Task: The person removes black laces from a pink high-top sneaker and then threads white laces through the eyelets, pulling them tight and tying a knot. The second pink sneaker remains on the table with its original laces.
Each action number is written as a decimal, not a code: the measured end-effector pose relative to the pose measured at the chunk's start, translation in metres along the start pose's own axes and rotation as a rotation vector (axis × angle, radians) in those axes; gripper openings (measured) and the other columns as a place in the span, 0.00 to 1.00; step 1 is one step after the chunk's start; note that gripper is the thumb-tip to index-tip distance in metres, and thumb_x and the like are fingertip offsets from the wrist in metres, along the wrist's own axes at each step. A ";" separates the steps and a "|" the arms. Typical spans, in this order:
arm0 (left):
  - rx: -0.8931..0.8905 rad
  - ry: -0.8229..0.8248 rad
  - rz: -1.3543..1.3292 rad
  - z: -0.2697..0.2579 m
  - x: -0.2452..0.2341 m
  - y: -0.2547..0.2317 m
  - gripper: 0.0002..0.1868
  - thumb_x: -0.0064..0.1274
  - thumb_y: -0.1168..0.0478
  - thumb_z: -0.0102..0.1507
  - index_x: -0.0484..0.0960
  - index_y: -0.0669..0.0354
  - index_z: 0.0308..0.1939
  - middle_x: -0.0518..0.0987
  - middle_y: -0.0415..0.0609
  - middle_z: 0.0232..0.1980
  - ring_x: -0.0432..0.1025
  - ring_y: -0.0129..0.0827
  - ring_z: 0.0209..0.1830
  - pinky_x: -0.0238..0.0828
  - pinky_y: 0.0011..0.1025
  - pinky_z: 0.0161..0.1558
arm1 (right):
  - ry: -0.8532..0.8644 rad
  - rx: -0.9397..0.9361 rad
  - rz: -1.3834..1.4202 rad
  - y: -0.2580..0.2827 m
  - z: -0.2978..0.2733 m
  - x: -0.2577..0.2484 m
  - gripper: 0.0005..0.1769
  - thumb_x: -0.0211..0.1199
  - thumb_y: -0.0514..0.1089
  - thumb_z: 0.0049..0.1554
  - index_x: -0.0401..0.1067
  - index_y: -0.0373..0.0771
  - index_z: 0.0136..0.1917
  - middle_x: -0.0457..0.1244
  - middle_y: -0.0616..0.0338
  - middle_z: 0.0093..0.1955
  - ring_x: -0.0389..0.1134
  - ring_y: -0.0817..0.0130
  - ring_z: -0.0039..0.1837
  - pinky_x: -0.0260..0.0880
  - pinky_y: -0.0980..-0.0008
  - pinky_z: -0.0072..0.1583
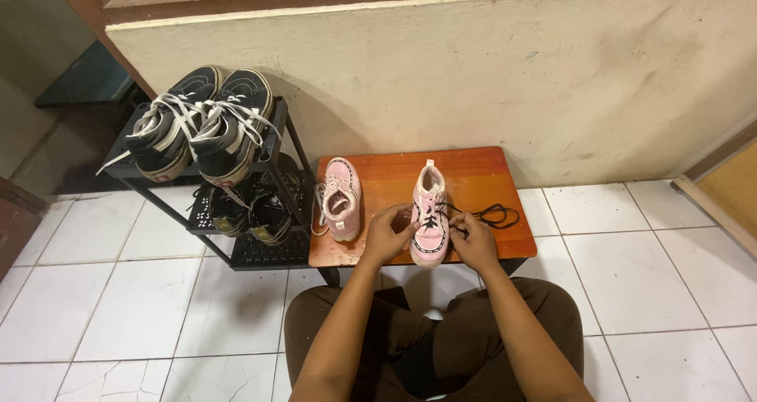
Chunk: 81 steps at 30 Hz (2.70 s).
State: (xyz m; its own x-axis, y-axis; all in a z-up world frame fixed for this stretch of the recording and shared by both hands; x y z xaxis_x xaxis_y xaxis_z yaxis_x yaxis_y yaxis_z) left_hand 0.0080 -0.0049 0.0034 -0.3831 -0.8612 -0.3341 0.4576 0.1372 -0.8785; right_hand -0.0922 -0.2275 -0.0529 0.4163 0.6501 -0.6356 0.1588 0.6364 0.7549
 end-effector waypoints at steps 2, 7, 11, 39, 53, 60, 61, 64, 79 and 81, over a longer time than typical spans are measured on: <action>0.018 -0.009 -0.012 0.000 -0.001 -0.003 0.24 0.67 0.57 0.57 0.83 0.62 0.55 0.85 0.55 0.46 0.81 0.38 0.46 0.76 0.34 0.52 | -0.023 0.004 0.209 0.003 0.000 -0.001 0.13 0.65 0.41 0.58 0.72 0.37 0.56 0.66 0.55 0.36 0.65 0.70 0.37 0.64 0.73 0.43; -0.034 0.003 -0.018 0.000 -0.001 -0.005 0.24 0.67 0.58 0.57 0.83 0.63 0.55 0.85 0.55 0.45 0.81 0.38 0.44 0.76 0.34 0.50 | -0.117 -0.114 0.549 0.008 0.003 -0.002 0.06 0.58 0.39 0.62 0.71 0.34 0.50 0.68 0.68 0.42 0.66 0.83 0.44 0.65 0.80 0.46; 0.003 -0.004 -0.002 0.000 -0.001 -0.006 0.24 0.67 0.58 0.57 0.83 0.63 0.55 0.85 0.55 0.45 0.81 0.38 0.45 0.76 0.34 0.51 | -0.083 0.056 0.611 -0.003 0.005 -0.002 0.13 0.56 0.43 0.66 0.69 0.35 0.41 0.59 0.68 0.35 0.56 0.80 0.37 0.55 0.76 0.39; 0.426 0.003 0.008 -0.014 0.049 -0.072 0.17 0.50 0.54 0.70 0.81 0.64 0.54 0.82 0.59 0.50 0.74 0.50 0.53 0.69 0.44 0.55 | 0.180 0.197 1.493 0.102 0.020 -0.082 0.11 0.47 0.50 0.70 0.66 0.42 0.54 0.51 0.67 0.32 0.54 0.74 0.35 0.62 0.68 0.46; -0.219 0.076 -0.208 -0.014 0.023 -0.056 0.09 0.55 0.57 0.67 0.83 0.59 0.41 0.74 0.37 0.22 0.68 0.19 0.20 0.64 0.22 0.25 | 0.097 0.361 1.629 0.030 0.018 -0.087 0.08 0.50 0.48 0.73 0.67 0.47 0.54 0.54 0.69 0.35 0.53 0.75 0.36 0.54 0.75 0.40; -0.066 -0.153 -0.104 -0.001 -0.019 -0.055 0.10 0.61 0.59 0.67 0.83 0.62 0.37 0.66 0.32 0.24 0.56 0.15 0.25 0.52 0.21 0.27 | -0.056 0.483 1.333 -0.002 0.009 -0.067 0.13 0.51 0.52 0.72 0.66 0.45 0.50 0.52 0.69 0.33 0.52 0.75 0.33 0.60 0.72 0.40; -0.080 -0.157 -0.097 0.002 -0.021 -0.058 0.10 0.61 0.59 0.67 0.83 0.63 0.37 0.65 0.34 0.23 0.55 0.16 0.24 0.52 0.21 0.27 | -0.062 0.496 1.201 -0.003 0.011 -0.066 0.12 0.51 0.52 0.70 0.66 0.44 0.50 0.53 0.67 0.35 0.54 0.74 0.34 0.62 0.69 0.41; -0.077 -0.155 -0.035 0.005 -0.024 -0.069 0.11 0.62 0.57 0.66 0.83 0.62 0.37 0.66 0.38 0.22 0.58 0.20 0.23 0.54 0.24 0.26 | -0.173 0.372 0.666 0.008 0.009 -0.059 0.14 0.55 0.52 0.66 0.65 0.39 0.53 0.56 0.62 0.44 0.60 0.69 0.42 0.66 0.63 0.47; 0.177 0.143 0.318 0.005 -0.009 -0.109 0.14 0.58 0.51 0.60 0.84 0.54 0.43 0.82 0.49 0.35 0.78 0.46 0.35 0.72 0.41 0.35 | 0.167 -0.117 0.859 0.066 -0.003 -0.001 0.09 0.53 0.43 0.68 0.69 0.34 0.54 0.66 0.64 0.49 0.65 0.77 0.52 0.68 0.76 0.55; 0.118 0.159 0.339 0.005 -0.021 -0.108 0.14 0.59 0.48 0.61 0.83 0.54 0.39 0.82 0.49 0.34 0.78 0.46 0.34 0.72 0.41 0.34 | 0.090 -0.153 0.749 0.050 0.004 -0.002 0.12 0.57 0.42 0.69 0.71 0.32 0.46 0.65 0.67 0.44 0.62 0.81 0.48 0.65 0.78 0.51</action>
State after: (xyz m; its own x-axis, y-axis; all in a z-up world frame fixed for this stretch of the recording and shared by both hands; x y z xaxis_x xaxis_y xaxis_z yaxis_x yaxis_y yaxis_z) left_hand -0.0295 -0.0045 0.1074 -0.3096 -0.6889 -0.6554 0.6650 0.3358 -0.6671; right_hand -0.0819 -0.1983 -0.0133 0.2887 0.9572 0.0205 -0.2654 0.0595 0.9623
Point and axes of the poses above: each hand's wrist, its own z-axis towards the middle knuckle, its own x-axis out of the palm, y = z × x, the point moved 1 cm from there along z, towards the middle knuckle
